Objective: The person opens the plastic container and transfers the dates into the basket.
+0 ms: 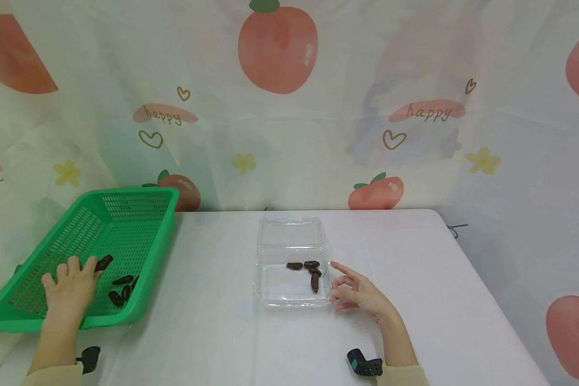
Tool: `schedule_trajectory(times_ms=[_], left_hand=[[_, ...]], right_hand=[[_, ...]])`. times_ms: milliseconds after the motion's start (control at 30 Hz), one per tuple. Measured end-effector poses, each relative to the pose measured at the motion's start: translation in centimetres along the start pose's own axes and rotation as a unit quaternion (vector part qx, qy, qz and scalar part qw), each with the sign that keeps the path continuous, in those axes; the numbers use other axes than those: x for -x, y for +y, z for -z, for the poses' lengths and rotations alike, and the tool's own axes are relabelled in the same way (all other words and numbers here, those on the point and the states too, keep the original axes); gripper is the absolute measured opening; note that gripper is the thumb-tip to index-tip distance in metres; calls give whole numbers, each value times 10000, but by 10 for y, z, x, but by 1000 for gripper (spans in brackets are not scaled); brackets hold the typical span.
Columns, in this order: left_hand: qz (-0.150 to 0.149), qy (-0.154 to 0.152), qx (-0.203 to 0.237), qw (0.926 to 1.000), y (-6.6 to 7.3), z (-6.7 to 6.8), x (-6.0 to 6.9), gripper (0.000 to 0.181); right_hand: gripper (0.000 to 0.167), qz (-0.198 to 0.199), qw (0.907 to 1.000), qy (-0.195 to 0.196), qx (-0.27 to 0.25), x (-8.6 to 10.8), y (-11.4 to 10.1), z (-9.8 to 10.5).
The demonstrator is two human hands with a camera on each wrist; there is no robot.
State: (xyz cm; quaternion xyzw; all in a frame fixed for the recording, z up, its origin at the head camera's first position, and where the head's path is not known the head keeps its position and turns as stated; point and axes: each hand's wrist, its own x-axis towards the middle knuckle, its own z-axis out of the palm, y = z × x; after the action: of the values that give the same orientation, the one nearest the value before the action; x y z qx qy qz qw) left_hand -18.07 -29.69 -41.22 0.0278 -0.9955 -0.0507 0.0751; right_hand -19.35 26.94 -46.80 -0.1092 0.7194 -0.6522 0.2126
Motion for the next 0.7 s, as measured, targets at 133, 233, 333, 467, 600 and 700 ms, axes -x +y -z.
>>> schedule_trajectory(times_ms=[133,233,333,467,600,700], left_hand=[[41,-198,-87,9998,-2,-1,0,27],[72,-394,-181,9990,-3,-2,0,30],[67,-549,-241,9982,-5,-3,0,34],[70,-625,-280,9976,-6,-5,0,34],[107,-672,-308,9972,-5,-5,-1,31],[114,-664,-278,9973,-4,-5,-1,29]], right_hand=[[73,-15,10000,13,21,0,0,0],[73,-13,10000,26,41,0,0,0],[72,-16,10000,44,66,0,0,0],[73,-21,10000,48,74,-1,0,0],[73,-11,10000,32,35,-1,1,0],[73,-1,10000,25,11,-1,1,0]])
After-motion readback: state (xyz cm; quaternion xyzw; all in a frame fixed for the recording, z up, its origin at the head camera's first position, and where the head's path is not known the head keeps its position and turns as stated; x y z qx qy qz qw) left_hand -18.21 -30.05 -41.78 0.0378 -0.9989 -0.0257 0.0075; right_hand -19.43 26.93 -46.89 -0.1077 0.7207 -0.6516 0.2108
